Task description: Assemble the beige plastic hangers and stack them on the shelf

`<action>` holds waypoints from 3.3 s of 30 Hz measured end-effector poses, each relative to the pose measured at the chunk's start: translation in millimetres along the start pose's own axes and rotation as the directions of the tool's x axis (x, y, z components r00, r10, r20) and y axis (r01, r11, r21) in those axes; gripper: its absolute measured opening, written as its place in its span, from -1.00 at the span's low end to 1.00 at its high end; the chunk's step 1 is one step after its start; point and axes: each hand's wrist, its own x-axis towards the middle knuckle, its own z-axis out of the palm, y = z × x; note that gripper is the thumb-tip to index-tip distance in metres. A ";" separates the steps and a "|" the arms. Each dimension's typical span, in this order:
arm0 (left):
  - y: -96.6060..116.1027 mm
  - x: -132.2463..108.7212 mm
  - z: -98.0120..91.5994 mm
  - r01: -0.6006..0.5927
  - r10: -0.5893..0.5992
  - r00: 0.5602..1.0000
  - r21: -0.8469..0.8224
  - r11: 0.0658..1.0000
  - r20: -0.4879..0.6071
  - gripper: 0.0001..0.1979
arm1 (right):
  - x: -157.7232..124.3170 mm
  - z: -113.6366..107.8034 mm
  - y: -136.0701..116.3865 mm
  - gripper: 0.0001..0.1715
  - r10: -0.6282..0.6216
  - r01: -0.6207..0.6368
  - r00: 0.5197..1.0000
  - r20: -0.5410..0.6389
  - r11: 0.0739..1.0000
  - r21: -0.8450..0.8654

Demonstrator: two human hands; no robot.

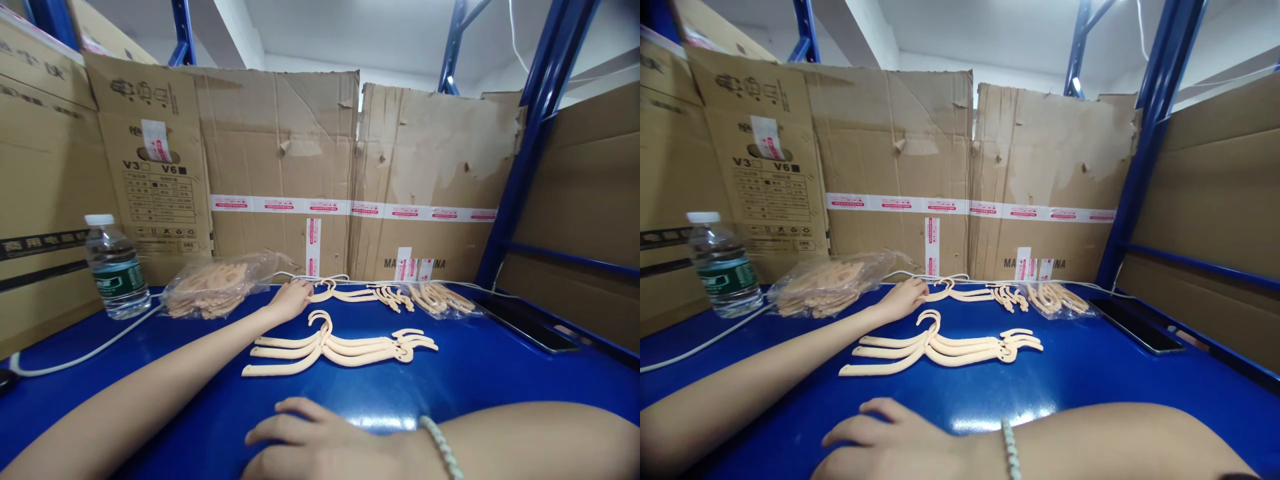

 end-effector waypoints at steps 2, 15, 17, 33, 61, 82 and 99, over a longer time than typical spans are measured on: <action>-1.0 1.3 0.4 -0.006 0.006 1.000 -0.003 1.000 0.004 -0.86 | -10.1 -18.8 4.7 -0.72 0.090 -0.085 0.996 -0.022 0.985 0.148; -1.4 -13.5 -4.5 -0.054 0.044 0.995 -0.125 0.991 -0.084 -0.88 | -101.2 -78.1 92.0 -0.73 0.553 -0.569 0.701 -0.450 0.814 0.114; 2.9 -21.2 -13.2 -0.050 0.033 0.992 -0.133 0.990 -0.124 -0.88 | -117.6 -79.1 111.3 -0.76 0.610 -0.678 0.610 -0.506 0.732 0.066; 45.9 -128.7 -49.6 -0.008 -0.092 0.969 -0.404 0.915 -0.227 -0.88 | -160.1 -46.7 141.9 -0.80 0.841 -0.734 0.539 0.044 0.495 -0.464; 56.5 -134.3 -49.5 0.017 -0.129 0.975 -0.515 0.857 -0.183 -0.88 | -129.9 -75.2 100.9 -0.60 0.962 -0.257 -0.137 -0.235 0.194 0.947; 53.5 -134.5 -48.1 0.020 -0.129 0.973 -0.484 0.875 -0.193 -0.90 | -121.7 -62.2 91.1 -0.68 0.962 -0.194 0.140 0.236 -0.207 0.959; 44.9 -137.7 -43.6 0.014 -0.104 0.974 -0.404 0.915 -0.202 -0.86 | -123.5 -77.9 86.0 -0.64 0.778 -0.406 0.386 0.497 -0.340 0.848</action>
